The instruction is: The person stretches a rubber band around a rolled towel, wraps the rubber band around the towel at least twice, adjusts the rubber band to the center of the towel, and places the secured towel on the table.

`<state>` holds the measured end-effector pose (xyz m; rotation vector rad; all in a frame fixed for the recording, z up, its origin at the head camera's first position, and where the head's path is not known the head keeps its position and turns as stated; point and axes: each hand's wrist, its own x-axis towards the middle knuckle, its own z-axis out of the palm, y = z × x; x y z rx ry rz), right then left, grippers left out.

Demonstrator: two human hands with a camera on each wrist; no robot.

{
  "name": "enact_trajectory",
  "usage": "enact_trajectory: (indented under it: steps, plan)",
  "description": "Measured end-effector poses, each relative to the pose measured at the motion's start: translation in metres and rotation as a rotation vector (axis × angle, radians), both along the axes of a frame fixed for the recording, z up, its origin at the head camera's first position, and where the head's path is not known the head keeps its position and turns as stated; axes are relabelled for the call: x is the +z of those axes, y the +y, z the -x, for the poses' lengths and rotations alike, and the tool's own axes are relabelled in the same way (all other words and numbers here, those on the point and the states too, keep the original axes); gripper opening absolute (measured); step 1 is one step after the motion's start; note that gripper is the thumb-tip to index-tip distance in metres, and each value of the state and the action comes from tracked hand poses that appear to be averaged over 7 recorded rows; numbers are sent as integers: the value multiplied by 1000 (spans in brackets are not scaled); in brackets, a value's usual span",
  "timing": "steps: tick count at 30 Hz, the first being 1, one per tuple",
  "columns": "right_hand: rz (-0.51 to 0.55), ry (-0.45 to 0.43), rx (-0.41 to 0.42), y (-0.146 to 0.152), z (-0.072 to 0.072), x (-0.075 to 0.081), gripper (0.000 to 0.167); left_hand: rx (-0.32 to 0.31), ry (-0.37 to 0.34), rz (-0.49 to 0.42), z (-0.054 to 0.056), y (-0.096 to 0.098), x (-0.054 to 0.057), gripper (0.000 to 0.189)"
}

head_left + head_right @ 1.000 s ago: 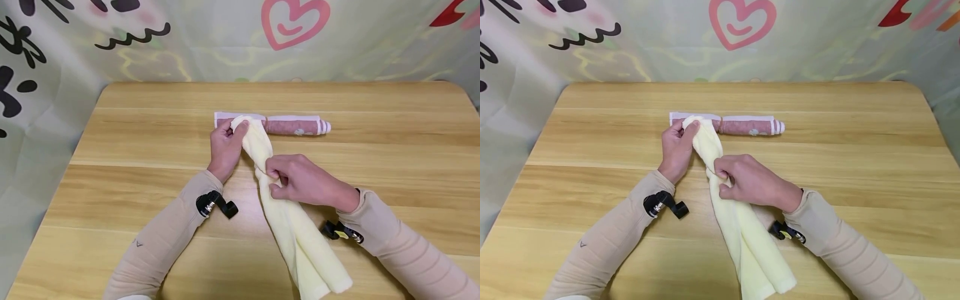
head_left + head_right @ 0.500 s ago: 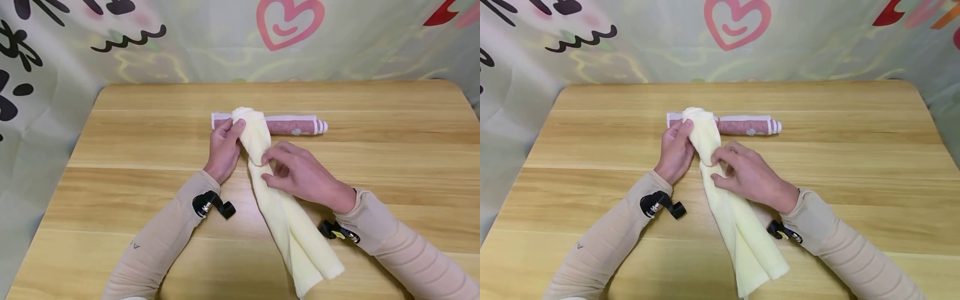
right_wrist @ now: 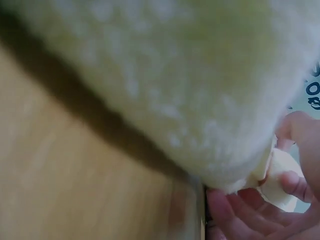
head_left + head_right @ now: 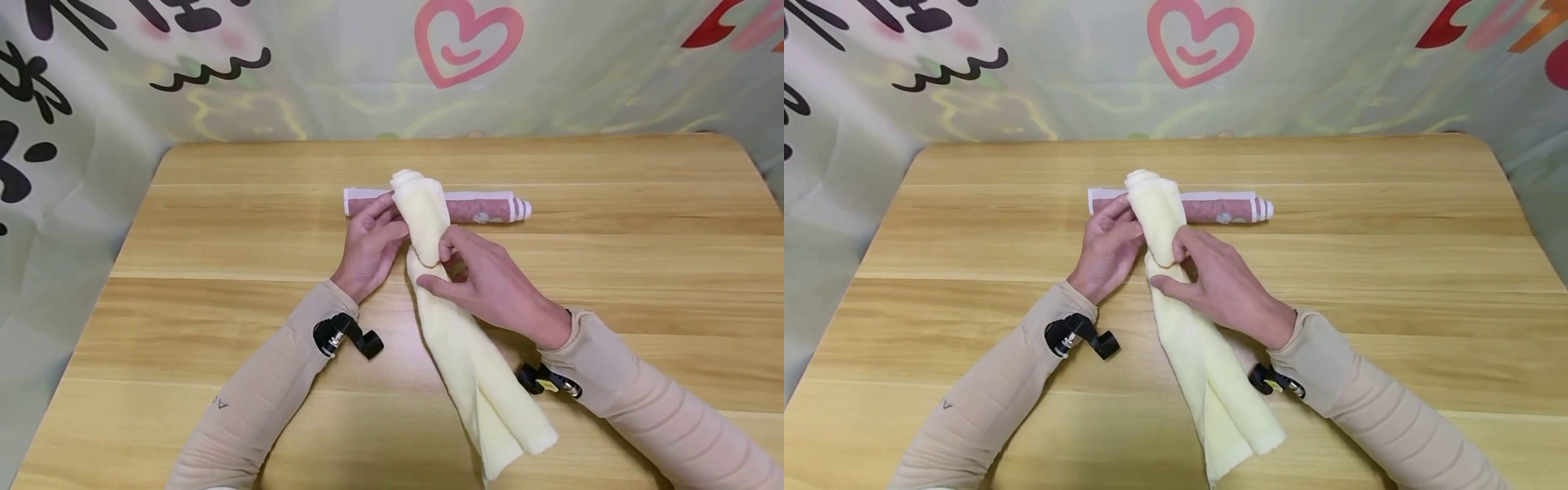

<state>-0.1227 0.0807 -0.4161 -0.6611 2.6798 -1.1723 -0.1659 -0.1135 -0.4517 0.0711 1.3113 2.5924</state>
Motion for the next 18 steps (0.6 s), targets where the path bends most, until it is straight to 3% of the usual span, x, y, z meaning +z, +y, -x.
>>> enact_trajectory:
  steps: [6,11,16,18]
  plan:
    - [44,-57,-70,-2,-1,3,39,-16,-32,27,0,-1,2,59]
    - [150,-118,-58,-3,-1,6,37,-23,-58,60,0,0,4,56]
    - [393,-326,-29,-5,-1,10,36,-67,-56,58,0,1,1,63]
    - [479,-408,-14,-5,-2,12,33,-105,-54,62,0,0,0,78]
